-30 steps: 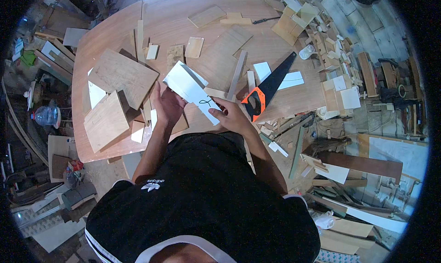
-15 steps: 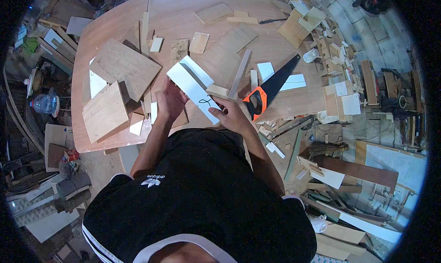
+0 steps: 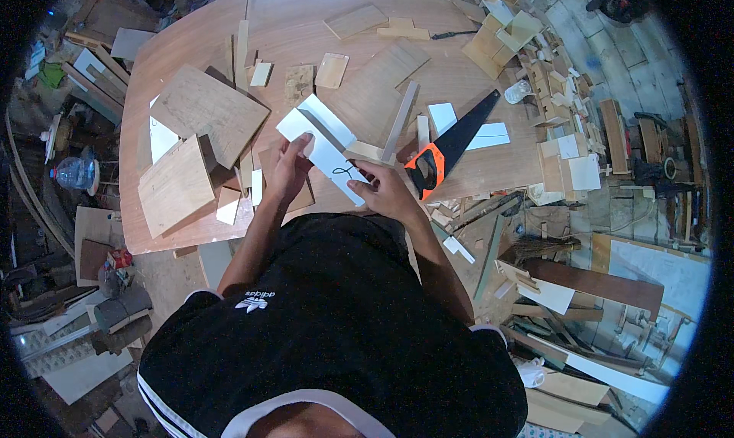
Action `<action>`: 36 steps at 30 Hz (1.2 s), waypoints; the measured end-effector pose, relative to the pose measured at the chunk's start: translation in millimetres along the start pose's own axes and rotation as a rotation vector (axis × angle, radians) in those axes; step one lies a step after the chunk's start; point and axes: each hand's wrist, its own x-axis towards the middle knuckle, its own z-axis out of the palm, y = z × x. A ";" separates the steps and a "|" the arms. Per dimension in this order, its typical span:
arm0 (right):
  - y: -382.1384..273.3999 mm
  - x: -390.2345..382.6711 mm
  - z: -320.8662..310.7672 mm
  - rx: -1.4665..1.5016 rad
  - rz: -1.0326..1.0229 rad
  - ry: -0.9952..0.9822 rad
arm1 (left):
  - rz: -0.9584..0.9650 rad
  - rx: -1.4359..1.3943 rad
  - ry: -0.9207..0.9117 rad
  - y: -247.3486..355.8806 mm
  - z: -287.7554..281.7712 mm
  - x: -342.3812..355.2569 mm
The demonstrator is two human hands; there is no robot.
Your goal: The person uses a hand saw to cut a small block of wood and then checks the fit of the resulting pieces.
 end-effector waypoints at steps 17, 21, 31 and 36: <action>-27.1 -5.2 -18.3 1.288 0.290 0.047 | 0.781 1.511 -0.576 31.7 32.9 -13.6; -27.1 -7.0 -13.9 0.961 0.479 0.183 | 0.872 1.576 -0.503 25.8 26.4 -11.9; -21.1 -4.0 -11.9 0.863 0.174 0.172 | 0.772 0.814 -0.344 6.4 21.2 -17.6; -22.7 -7.9 -16.2 0.597 0.129 -0.003 | 0.301 0.220 -0.084 19.3 19.4 4.5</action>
